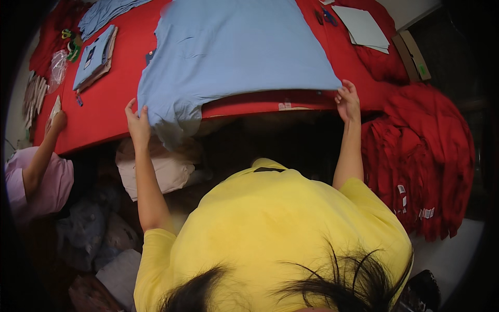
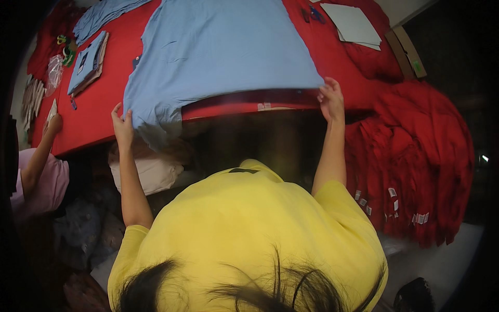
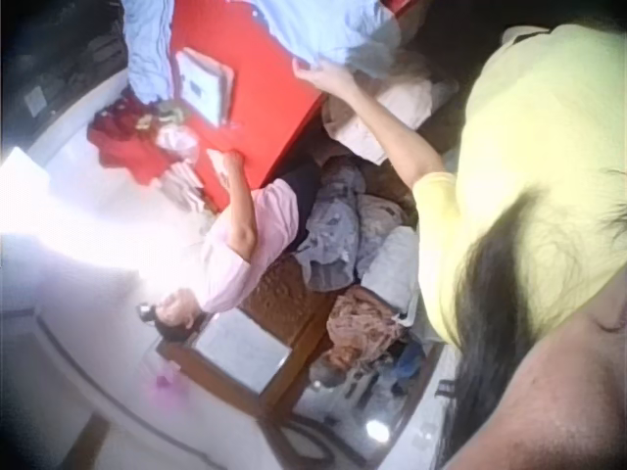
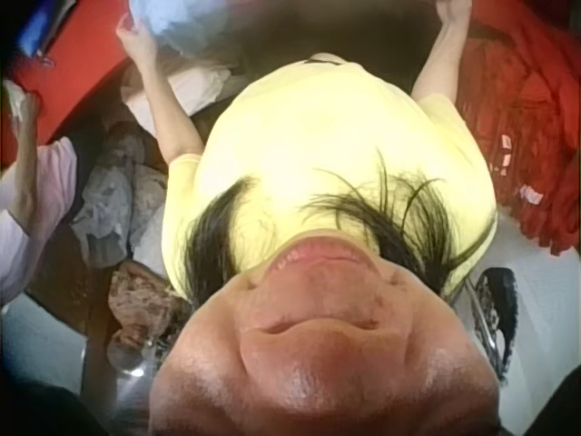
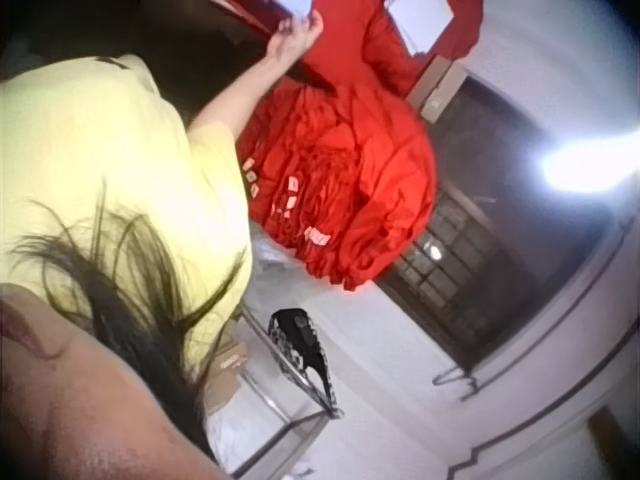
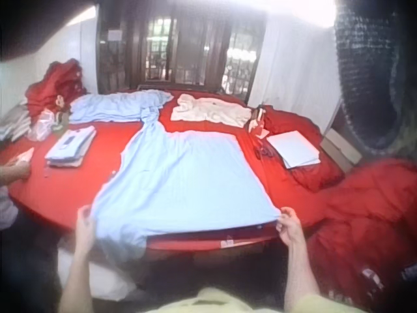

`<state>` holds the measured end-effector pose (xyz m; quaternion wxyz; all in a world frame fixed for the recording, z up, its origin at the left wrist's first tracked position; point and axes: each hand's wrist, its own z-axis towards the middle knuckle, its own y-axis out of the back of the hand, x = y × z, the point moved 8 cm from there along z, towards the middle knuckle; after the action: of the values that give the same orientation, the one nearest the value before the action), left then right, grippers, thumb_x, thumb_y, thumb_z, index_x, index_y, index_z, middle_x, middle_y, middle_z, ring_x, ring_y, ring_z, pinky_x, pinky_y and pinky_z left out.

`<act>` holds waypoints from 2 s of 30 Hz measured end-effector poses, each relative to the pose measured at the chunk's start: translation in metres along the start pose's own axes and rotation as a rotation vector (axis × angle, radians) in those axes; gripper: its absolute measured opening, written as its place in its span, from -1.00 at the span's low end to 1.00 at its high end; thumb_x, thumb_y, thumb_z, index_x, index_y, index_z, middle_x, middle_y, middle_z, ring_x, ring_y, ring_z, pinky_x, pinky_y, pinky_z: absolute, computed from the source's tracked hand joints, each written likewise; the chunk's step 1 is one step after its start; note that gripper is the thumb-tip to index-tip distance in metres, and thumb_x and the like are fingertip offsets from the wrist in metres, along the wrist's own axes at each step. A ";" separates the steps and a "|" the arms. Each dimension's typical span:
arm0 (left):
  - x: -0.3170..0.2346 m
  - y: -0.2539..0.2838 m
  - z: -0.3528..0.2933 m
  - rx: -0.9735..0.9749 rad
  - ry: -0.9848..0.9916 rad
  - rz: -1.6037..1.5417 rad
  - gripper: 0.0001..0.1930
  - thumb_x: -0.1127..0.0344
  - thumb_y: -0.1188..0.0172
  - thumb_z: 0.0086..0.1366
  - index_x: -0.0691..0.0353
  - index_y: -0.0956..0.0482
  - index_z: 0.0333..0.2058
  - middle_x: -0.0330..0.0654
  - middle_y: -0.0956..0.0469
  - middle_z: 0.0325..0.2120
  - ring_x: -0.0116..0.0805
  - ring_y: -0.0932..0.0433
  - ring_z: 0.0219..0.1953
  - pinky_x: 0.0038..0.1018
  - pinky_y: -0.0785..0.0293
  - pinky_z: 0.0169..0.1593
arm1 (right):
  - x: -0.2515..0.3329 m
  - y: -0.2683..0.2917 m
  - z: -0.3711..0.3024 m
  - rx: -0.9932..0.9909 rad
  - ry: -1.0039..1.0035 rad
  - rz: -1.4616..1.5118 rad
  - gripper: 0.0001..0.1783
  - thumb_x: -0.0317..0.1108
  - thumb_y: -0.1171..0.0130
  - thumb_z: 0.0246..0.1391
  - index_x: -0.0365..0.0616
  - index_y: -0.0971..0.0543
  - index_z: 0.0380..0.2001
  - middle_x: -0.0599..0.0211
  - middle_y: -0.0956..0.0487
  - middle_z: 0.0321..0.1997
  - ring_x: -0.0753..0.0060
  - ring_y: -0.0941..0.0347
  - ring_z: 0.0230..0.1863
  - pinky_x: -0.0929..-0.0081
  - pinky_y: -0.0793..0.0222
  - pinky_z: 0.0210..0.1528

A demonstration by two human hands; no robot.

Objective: The person folds shirts by placing a template on the back, folding the sleeves and sides over it, and then folding the bottom up before removing the template and applying a tag.

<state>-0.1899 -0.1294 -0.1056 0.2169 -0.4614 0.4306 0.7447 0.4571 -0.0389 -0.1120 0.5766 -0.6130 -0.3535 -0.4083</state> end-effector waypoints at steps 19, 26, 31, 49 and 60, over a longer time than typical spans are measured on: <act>-0.013 -0.068 0.063 -0.182 -0.438 0.831 -0.56 0.12 -0.12 0.27 0.20 -0.45 0.07 -0.11 -0.45 0.06 -0.12 -0.28 0.20 -0.01 -0.10 0.23 | -0.041 -0.120 0.094 -0.132 0.635 -1.598 -0.61 -0.28 -0.12 0.12 -0.13 -0.48 0.02 0.08 -0.38 0.19 0.03 -0.20 0.27 0.05 -0.03 0.30; -0.033 -0.095 0.159 -0.016 -0.246 0.406 -0.69 0.21 -0.12 0.25 0.23 -0.57 -0.10 -0.16 -0.53 -0.05 -0.11 -0.32 0.15 0.04 -0.14 0.20 | -0.042 -0.138 0.203 -0.061 0.445 -1.633 -0.63 -0.25 -0.07 0.16 -0.07 -0.49 0.03 0.19 -0.38 0.22 0.11 -0.12 0.33 -0.02 0.05 0.33; -0.033 -0.171 0.254 0.047 -0.272 0.714 -0.56 0.07 0.07 0.37 0.12 -0.44 0.12 -0.15 -0.33 0.20 -0.07 -0.17 0.29 -0.02 -0.01 0.32 | -0.076 -0.187 0.320 0.166 0.434 -1.770 -0.45 0.03 0.15 0.26 0.12 -0.29 0.26 0.22 -0.14 0.40 0.12 0.09 0.45 -0.09 0.27 0.40; -0.002 -0.095 0.312 -0.150 0.170 0.536 -0.75 0.19 -0.22 0.22 0.27 -0.47 -0.37 -0.03 -0.49 -0.56 0.00 -0.50 -0.45 -0.17 -0.43 -0.31 | -0.081 -0.208 0.367 0.149 0.258 -1.919 -0.32 0.14 0.24 0.27 0.13 -0.09 0.37 0.16 0.03 0.48 -0.01 0.24 0.48 -0.16 0.45 0.41; -0.114 -0.265 0.406 -0.403 -0.436 0.440 -0.49 0.15 -0.25 0.18 0.31 -0.45 0.05 0.02 -0.49 -0.09 -0.01 -0.45 -0.06 -0.20 -0.39 0.00 | -0.082 -0.213 0.366 0.145 0.303 -1.897 -0.32 0.13 0.20 0.26 0.12 -0.12 0.36 0.16 0.01 0.47 -0.01 0.23 0.48 -0.16 0.40 0.41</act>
<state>-0.1472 0.3626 -0.0401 0.0432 -0.2215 0.3080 0.9242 0.2639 0.3462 -0.0981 0.0828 0.0243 -0.6482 -0.7566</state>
